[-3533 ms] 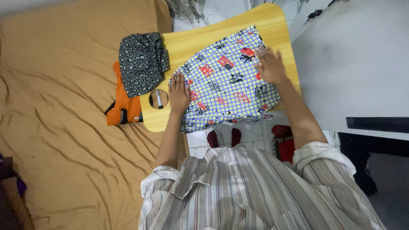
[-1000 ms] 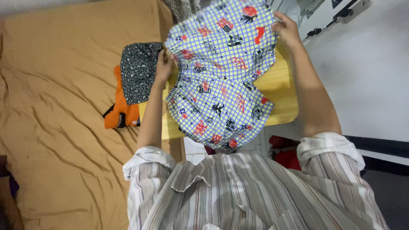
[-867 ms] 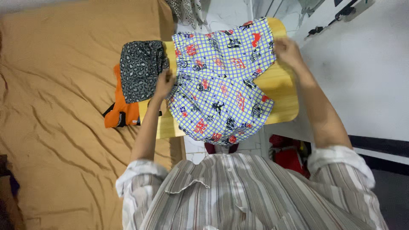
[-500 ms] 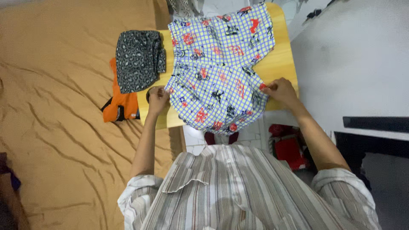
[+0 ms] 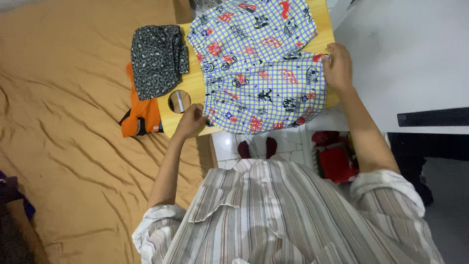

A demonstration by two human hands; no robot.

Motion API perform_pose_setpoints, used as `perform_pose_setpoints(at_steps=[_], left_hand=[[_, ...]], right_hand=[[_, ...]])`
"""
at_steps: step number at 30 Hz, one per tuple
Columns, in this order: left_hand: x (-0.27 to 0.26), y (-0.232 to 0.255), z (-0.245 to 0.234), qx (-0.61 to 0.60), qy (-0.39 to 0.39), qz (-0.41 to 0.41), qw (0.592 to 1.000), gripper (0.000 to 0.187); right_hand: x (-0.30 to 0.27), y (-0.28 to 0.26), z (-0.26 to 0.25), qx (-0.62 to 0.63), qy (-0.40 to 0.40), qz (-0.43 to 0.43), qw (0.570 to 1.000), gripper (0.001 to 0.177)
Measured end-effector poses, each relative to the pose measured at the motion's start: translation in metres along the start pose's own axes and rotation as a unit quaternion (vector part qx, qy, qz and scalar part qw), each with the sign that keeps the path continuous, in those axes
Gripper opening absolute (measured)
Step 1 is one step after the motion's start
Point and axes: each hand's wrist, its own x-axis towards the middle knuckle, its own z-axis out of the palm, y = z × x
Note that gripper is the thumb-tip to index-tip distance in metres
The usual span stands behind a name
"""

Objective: The person folds a pair of patterned shorts on a small wooden table, repeatedly smoothing the fabric by hand and making precise folds.

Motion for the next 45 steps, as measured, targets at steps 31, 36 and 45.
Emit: perform_pose_setpoints(at_steps=[31, 36, 45], left_hand=[[-0.001, 0.061, -0.017, 0.224, -0.069, 0.205, 0.95, 0.041], [0.002, 0.067, -0.006, 0.157, -0.005, 0.183, 0.971, 0.03], [-0.009, -0.001, 0.019, -0.117, 0.188, 0.095, 0.971, 0.033]], right_hand=[[-0.141, -0.019, -0.026, -0.317, -0.185, -0.221, 0.904, 0.064], [-0.112, -0.041, -0.055, -0.117, -0.249, -0.153, 0.949, 0.069], [-0.116, 0.042, -0.025, 0.181, -0.201, 0.227, 0.936, 0.023]])
